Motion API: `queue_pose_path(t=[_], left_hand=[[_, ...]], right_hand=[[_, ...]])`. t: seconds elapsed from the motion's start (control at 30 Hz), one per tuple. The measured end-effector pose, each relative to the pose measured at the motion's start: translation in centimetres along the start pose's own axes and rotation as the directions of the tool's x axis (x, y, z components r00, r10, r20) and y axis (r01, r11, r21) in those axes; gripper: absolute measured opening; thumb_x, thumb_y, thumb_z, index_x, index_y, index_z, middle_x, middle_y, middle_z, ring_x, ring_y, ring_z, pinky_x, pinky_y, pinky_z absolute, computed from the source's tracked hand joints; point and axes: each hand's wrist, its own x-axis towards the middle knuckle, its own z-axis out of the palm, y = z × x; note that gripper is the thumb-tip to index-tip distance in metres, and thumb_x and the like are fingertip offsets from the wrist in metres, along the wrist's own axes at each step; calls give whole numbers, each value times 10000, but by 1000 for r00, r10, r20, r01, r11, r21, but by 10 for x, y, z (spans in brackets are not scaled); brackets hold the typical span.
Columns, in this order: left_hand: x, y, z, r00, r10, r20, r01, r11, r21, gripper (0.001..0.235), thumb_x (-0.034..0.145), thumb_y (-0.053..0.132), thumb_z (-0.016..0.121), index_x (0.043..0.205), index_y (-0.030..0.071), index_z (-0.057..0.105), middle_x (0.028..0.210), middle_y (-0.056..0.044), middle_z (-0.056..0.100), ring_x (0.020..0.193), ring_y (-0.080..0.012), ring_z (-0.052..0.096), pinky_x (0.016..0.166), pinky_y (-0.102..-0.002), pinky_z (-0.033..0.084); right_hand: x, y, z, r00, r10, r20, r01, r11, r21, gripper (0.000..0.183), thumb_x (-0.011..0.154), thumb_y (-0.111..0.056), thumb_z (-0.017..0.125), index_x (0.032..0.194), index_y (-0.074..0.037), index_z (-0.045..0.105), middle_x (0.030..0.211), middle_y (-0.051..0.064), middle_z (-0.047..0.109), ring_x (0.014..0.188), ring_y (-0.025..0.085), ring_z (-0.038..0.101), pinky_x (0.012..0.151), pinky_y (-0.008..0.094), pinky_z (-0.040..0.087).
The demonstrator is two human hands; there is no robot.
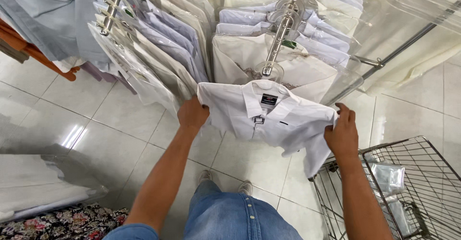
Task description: The person selects shirts from a clothing rack, buttons a white shirt, places it into a clear plastic bag, and then repeats the process with a light blue shirt.
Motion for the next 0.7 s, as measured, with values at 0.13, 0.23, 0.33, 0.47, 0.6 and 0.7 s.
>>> queue_pose_path(t=[0.13,0.23,0.33,0.47,0.6,0.7], left_hand=[[-15,-20,27,992,-124,-15,123,989,-85,308,869,316,633,915,19,701,758,-231,697,731,-439,732,604,-526,584],[-17,-48,39,978,-207,-35,207,978,9,409,893,439,681,859,34,728,729,-200,690,709,-384,742,574,-493,589],[-30,-74,31,982,-171,-75,175,983,54,394,900,407,733,705,68,688,592,-154,627,612,-308,712,507,-420,547],[-34,-139,57,985,-163,-60,170,975,140,428,921,442,694,1132,75,761,970,-168,773,978,-369,731,938,-501,500],[-59,-154,48,967,-53,-251,43,998,-46,478,897,482,793,954,10,741,814,-206,714,856,-381,709,824,-461,532],[-72,-146,36,981,-106,-160,27,901,-434,511,815,432,907,980,20,654,849,-217,694,855,-381,690,831,-456,533]], right_hand=[[-20,16,22,982,186,-36,-186,983,-1,616,873,-11,619,1459,-57,434,1305,268,507,1056,588,637,880,681,568],[-41,35,41,957,239,-162,-239,971,20,546,909,-92,723,1399,-39,487,1226,281,566,1051,586,643,855,671,562],[-59,69,59,905,393,-165,-394,919,26,539,928,-286,792,1374,-96,556,1131,249,683,1018,541,679,851,635,551],[-77,119,78,860,440,-260,-456,890,-3,493,877,-464,881,1187,-136,684,974,174,758,941,446,734,781,522,574],[-78,111,55,889,442,-120,-417,889,189,557,858,-426,912,1186,-26,709,1009,261,742,1030,479,701,868,530,539],[-80,84,29,869,416,268,-473,857,203,672,775,-461,853,1308,-97,667,1208,269,717,1220,495,626,1012,597,491]])
